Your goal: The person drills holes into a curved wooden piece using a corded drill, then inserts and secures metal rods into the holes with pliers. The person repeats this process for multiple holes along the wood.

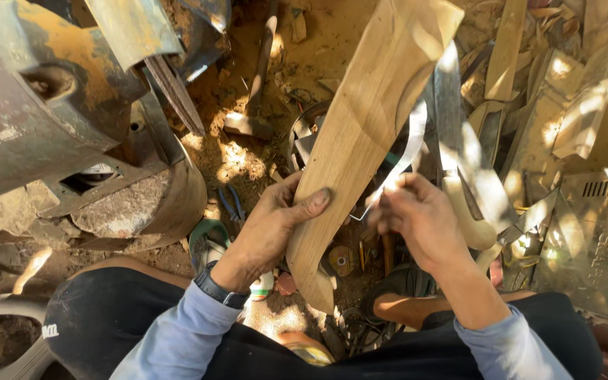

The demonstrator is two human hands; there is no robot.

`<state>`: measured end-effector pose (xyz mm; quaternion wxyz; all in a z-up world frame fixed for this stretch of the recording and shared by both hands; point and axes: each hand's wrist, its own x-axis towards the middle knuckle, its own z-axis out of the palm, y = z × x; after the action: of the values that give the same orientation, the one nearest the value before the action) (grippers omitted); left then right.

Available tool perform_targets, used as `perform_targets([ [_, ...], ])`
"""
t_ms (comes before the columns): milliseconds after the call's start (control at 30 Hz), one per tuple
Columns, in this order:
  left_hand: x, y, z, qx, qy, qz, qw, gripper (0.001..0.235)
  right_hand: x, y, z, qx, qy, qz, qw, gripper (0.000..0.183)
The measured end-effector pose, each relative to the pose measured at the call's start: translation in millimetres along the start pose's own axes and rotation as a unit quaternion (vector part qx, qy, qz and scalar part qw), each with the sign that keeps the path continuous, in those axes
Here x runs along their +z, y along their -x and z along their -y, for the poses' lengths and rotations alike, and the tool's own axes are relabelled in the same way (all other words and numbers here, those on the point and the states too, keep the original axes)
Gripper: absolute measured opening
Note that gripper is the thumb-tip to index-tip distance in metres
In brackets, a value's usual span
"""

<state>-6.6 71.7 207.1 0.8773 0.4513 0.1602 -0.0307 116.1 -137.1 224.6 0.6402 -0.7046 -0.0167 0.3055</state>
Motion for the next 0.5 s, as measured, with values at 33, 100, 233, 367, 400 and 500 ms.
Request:
perform_targets([
  [33, 0.8, -1.2, -0.1, 0.005, -0.011, 0.006, 1.000, 0.073, 0.6, 5.0, 5.0, 0.020, 0.150, -0.058, 0.987, 0.022],
  [100, 0.8, -2.6, 0.2, 0.014, -0.033, 0.014, 0.999, 0.073, 4.8, 16.5, 10.6, -0.137, 0.383, -0.104, 0.908, 0.031],
  [233, 2.1, -5.9, 4.1, 0.036, -0.051, 0.037, 0.997, 0.072, 16.2, 33.5, 8.7, -0.465, 0.496, 0.015, 0.733, 0.035],
  [367, 6.1, -6.5, 1.8, 0.014, -0.020, 0.034, 0.999, 0.072, 17.0, 34.0, 13.8, -0.424, 0.521, 0.059, 0.738, 0.021],
  [400, 6.7, -6.1, 0.3, 0.008, -0.004, 0.029, 1.000, 0.072, 16.3, 34.2, 16.7, -0.428, 0.532, 0.065, 0.728, 0.024],
  [500, 5.5, -4.9, -5.4, 0.003, -0.010, 0.016, 1.000, 0.071, 17.3, 36.5, 24.5, -0.446, 0.567, 0.079, 0.688, 0.030],
])
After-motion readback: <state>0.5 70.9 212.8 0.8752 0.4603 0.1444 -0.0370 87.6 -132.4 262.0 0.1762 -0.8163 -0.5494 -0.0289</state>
